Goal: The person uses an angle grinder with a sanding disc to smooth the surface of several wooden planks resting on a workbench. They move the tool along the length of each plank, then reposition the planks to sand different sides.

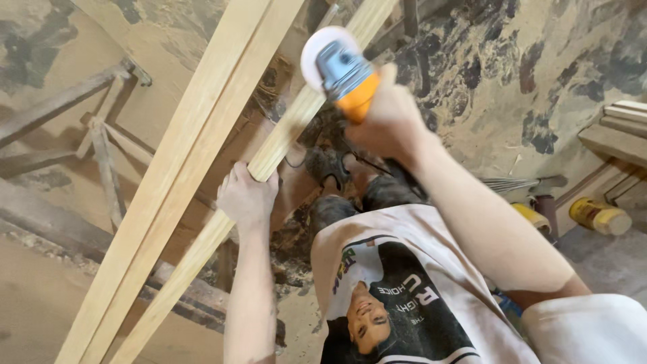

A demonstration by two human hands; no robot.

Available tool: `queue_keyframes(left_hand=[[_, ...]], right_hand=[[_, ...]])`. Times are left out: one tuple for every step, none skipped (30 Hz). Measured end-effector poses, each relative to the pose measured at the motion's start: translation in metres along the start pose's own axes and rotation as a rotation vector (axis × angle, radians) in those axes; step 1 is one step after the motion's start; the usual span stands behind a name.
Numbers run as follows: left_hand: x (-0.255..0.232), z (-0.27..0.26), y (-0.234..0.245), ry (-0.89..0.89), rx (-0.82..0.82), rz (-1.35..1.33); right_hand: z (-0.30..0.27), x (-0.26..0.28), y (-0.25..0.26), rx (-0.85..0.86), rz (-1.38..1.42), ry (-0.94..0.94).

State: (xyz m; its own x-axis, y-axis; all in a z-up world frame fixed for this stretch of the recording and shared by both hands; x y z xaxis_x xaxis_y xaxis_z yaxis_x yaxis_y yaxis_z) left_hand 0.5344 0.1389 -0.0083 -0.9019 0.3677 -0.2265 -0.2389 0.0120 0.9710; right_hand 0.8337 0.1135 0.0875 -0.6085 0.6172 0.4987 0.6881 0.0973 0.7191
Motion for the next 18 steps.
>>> queue_keyframes(left_hand=[[0.001, 0.001, -0.001, 0.000, -0.001, 0.000], [0.003, 0.001, -0.001, 0.001, -0.002, 0.000], [0.004, -0.001, -0.002, 0.000, 0.000, -0.003], [0.005, -0.002, -0.002, 0.007, 0.022, -0.002], [0.005, -0.001, -0.002, 0.017, 0.039, -0.002], [0.004, 0.000, -0.001, 0.027, 0.056, -0.002], [0.004, 0.001, 0.000, 0.025, 0.055, -0.012], [0.004, 0.002, 0.001, 0.022, 0.054, -0.023], [0.002, 0.002, 0.002, 0.026, 0.052, -0.032], [0.001, 0.002, 0.002, 0.027, 0.052, -0.031], [0.002, 0.001, 0.004, 0.030, 0.054, -0.027], [0.002, 0.000, 0.004, 0.033, 0.057, -0.023], [0.002, -0.001, 0.003, 0.027, 0.056, -0.023], [0.001, -0.001, 0.002, 0.020, 0.056, -0.023], [0.003, -0.001, 0.001, 0.016, 0.052, -0.021], [0.004, -0.002, 0.000, 0.032, 0.057, -0.002], [0.006, -0.003, -0.001, 0.042, 0.065, 0.015], [0.006, -0.004, -0.002, 0.051, 0.072, 0.033]], right_hand=[[-0.009, 0.007, -0.009, -0.051, -0.010, 0.080], [-0.019, 0.016, -0.018, -0.103, -0.020, 0.159], [-0.028, 0.022, -0.025, -0.153, -0.032, 0.236], [-0.035, 0.026, -0.030, -0.087, -0.032, 0.190], [-0.037, 0.028, -0.031, -0.022, -0.033, 0.150], [-0.036, 0.030, -0.030, 0.042, -0.033, 0.110], [-0.035, 0.028, -0.026, 0.079, -0.066, 0.022], [-0.031, 0.024, -0.019, 0.116, -0.097, -0.067], [-0.023, 0.018, -0.009, 0.157, -0.131, -0.151], [-0.013, 0.009, 0.001, 0.196, -0.165, -0.236], [-0.003, 0.000, 0.010, 0.240, -0.198, -0.320], [0.006, -0.011, 0.023, 0.164, -0.227, -0.277], [0.014, -0.027, 0.040, 0.089, -0.252, -0.238], [0.024, -0.044, 0.056, 0.020, -0.237, -0.218], [0.037, -0.058, 0.070, -0.049, -0.221, -0.194], [0.049, -0.072, 0.082, -0.081, -0.216, -0.174], [0.059, -0.087, 0.093, -0.114, -0.208, -0.161], [0.070, -0.103, 0.104, -0.148, -0.201, -0.147]])
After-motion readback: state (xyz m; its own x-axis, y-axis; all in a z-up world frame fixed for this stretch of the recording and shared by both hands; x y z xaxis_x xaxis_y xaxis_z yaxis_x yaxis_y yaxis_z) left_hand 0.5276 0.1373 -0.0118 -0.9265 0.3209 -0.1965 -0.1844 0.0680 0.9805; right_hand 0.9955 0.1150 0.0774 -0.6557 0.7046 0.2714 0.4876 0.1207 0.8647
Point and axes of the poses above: each hand's wrist, its own z-axis towards the middle knuckle, its own y-axis out of the back of the hand, x = y × z, the point moved 1 cm from there along z, towards the middle knuckle, and after that the axes turned 3 degrees about -z, right-handed, at the moved point
